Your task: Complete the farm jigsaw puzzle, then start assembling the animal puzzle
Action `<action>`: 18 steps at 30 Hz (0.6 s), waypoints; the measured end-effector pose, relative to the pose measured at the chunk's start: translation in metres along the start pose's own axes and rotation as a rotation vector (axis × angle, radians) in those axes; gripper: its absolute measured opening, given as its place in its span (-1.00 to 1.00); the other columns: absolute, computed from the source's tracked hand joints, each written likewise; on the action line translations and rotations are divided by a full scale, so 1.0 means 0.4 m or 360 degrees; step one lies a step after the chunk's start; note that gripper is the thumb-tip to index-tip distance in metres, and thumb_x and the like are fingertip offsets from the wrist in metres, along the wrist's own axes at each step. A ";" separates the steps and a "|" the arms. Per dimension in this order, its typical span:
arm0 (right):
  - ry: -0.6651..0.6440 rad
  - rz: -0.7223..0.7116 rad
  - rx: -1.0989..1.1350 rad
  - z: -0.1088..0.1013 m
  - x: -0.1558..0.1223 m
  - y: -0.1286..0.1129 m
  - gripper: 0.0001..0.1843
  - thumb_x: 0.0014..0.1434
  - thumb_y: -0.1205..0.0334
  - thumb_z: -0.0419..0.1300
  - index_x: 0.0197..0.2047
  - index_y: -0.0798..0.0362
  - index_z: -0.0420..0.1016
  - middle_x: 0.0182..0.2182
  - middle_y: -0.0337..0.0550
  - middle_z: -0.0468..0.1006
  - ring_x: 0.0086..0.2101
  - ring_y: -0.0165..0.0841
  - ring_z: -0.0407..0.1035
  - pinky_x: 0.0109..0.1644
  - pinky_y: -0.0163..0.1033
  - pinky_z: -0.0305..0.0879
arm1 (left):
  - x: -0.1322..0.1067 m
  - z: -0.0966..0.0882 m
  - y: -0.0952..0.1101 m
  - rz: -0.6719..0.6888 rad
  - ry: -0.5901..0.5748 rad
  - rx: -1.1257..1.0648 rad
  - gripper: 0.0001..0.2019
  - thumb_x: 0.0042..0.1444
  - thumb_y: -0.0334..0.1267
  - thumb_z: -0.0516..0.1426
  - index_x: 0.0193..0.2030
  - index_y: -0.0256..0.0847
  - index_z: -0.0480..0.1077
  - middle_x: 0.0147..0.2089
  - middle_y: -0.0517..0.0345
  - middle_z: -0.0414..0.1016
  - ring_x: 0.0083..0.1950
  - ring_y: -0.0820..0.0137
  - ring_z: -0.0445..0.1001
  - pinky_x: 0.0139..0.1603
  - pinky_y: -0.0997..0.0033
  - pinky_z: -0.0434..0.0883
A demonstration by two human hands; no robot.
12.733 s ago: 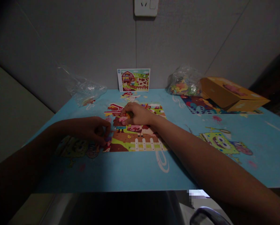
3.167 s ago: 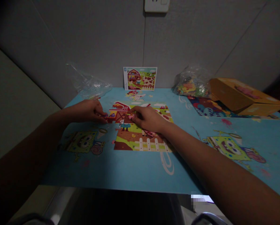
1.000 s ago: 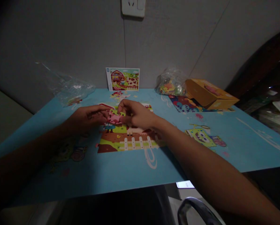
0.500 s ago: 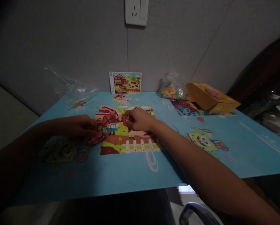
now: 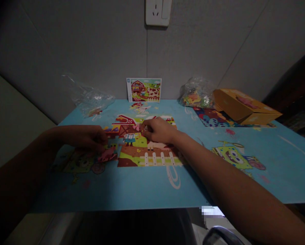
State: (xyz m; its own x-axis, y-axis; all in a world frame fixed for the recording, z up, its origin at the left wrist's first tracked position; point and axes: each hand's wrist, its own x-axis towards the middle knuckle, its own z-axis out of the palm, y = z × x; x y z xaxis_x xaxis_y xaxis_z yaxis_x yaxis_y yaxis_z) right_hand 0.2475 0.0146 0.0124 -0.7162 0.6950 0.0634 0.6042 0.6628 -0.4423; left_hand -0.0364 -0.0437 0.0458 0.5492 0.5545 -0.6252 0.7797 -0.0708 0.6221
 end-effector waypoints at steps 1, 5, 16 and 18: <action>0.0006 -0.0002 -0.0006 0.001 0.000 0.000 -0.73 0.15 0.24 0.17 -0.11 0.13 0.57 -0.59 -0.28 0.41 -0.55 -0.45 0.20 -0.36 -0.29 0.02 | 0.002 0.002 0.001 -0.0002 -0.0033 0.0013 -0.70 0.10 -0.04 0.17 -0.48 -0.22 0.38 -0.61 0.21 0.38 -0.67 0.50 0.24 -0.70 0.56 0.14; 0.0019 -0.0010 -0.0007 0.003 0.000 0.000 -0.74 0.15 0.24 0.16 -0.14 0.12 0.57 -0.59 -0.28 0.40 -0.55 -0.45 0.19 -0.36 -0.29 0.00 | 0.018 0.014 0.011 -0.0046 -0.0086 0.0129 -0.62 0.14 0.00 0.13 -0.55 -0.22 0.39 -0.69 0.21 0.32 -0.70 0.50 0.18 -0.71 0.56 0.12; 0.0017 0.0005 -0.0009 0.003 0.000 -0.004 -0.75 0.14 0.26 0.17 -0.13 0.15 0.56 -0.57 -0.27 0.43 -0.55 -0.46 0.21 -0.36 -0.30 0.00 | 0.017 0.017 0.024 -0.0008 0.0282 0.0417 -0.60 -0.01 0.04 0.22 -0.63 -0.21 0.29 -0.68 0.29 0.19 -0.62 0.52 0.15 -0.60 0.51 0.08; 0.0029 -0.0004 -0.0006 0.003 0.000 -0.004 -0.76 0.14 0.27 0.18 -0.13 0.15 0.55 -0.57 -0.27 0.44 -0.54 -0.46 0.21 -0.36 -0.31 0.00 | 0.021 0.027 0.038 0.0122 0.0466 0.0440 -0.66 -0.05 0.04 0.26 -0.52 -0.21 0.36 -0.60 0.30 0.27 -0.55 0.50 0.23 -0.54 0.52 0.13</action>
State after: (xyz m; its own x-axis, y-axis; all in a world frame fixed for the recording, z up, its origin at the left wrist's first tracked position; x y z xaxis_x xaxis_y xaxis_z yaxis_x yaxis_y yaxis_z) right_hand 0.2462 0.0132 0.0120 -0.7113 0.6982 0.0807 0.6036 0.6657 -0.4387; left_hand -0.0166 -0.0489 0.0449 0.5310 0.7489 -0.3964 0.8133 -0.3190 0.4866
